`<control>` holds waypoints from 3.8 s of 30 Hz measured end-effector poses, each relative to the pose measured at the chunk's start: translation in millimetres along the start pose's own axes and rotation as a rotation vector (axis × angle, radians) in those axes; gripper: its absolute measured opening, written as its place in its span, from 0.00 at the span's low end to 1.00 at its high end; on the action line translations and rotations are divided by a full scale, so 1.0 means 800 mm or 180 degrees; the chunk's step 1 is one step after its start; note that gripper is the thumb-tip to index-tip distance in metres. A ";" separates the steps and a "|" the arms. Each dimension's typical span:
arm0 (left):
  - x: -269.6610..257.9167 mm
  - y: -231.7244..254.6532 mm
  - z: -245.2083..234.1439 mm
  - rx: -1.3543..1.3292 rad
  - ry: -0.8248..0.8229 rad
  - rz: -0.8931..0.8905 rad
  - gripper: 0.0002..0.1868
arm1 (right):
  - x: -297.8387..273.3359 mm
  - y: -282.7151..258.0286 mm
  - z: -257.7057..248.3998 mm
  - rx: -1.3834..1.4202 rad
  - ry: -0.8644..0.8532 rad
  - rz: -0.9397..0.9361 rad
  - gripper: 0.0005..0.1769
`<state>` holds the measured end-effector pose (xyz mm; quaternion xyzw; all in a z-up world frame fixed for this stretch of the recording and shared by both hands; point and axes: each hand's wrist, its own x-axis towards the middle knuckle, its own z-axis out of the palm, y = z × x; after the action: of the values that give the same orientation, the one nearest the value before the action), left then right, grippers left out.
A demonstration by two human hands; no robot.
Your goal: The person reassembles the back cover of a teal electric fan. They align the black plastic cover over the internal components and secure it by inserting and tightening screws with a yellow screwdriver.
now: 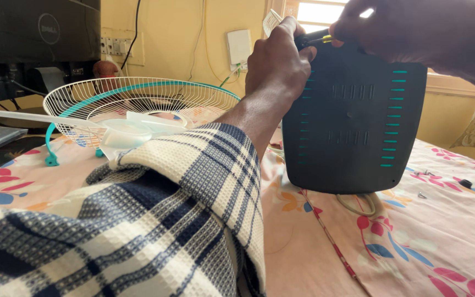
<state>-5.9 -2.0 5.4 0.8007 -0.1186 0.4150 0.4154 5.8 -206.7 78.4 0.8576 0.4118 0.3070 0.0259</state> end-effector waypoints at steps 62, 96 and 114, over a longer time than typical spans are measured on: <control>-0.131 -0.054 0.033 -0.2642 -0.1320 -0.1165 0.33 | -0.249 0.030 0.142 0.2141 0.0944 0.3739 0.18; -0.181 0.052 0.041 -0.0769 0.0167 0.1809 0.06 | -0.329 0.070 0.142 0.2174 0.1898 0.3936 0.09; -0.181 0.121 0.212 0.0910 -0.2438 0.1163 0.05 | -0.343 0.083 0.147 0.1426 0.2658 0.4645 0.15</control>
<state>-52.6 -214.5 -102.9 0.9119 -0.3448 0.1674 0.1466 -13.9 -424.1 -135.6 0.7095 -0.2143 0.4481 -0.4998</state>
